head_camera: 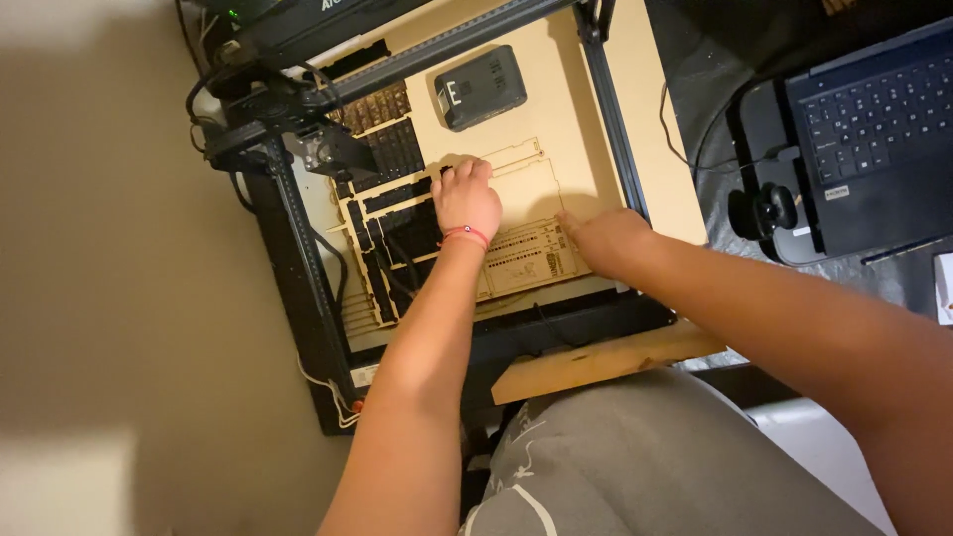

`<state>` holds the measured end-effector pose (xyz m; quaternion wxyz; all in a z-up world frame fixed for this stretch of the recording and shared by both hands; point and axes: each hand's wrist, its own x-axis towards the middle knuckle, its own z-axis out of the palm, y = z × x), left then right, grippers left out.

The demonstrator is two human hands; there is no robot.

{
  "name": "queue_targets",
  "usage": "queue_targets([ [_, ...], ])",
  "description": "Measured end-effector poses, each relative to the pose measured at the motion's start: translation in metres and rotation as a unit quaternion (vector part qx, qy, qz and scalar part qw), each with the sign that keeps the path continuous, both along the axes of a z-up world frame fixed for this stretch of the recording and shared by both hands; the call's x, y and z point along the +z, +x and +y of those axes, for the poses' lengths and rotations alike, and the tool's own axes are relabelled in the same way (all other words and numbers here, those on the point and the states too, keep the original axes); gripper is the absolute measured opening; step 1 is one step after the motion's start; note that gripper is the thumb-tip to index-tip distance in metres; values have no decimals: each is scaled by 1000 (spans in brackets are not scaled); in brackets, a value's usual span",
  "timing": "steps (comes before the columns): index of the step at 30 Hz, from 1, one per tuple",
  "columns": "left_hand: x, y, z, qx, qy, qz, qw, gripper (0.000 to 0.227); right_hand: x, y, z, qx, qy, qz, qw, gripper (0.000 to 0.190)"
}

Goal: The person removes laser-cut wooden pieces from a sheet on a 3D printer bed and places them on a nearby desk. They continue to pop out additional pieces and inspect them by hand.

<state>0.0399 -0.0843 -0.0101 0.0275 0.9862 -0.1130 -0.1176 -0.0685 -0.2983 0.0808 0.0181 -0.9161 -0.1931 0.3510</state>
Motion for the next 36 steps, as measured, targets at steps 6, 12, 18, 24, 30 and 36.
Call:
queue_targets([
  [6,4,10,-6,25,-10,16,1000,21,-11,0,-1,9,-1,-12,1000,62],
  [12,16,22,-11,39,-16,72,996,24,-11,5,-2,-3,17,-2,1000,60],
  [18,13,14,-2,9,12,72,997,25,-21,8,-4,25,19,-5,999,59],
  [24,39,0,13,39,-101,93,990,26,33,12,-1,-23,59,39,997,46],
  [30,52,0,10,55,-88,131,986,33,17,2,1,-24,38,9,999,53],
  [36,47,18,-3,39,-4,139,990,23,5,3,2,12,9,-19,1000,49],
])
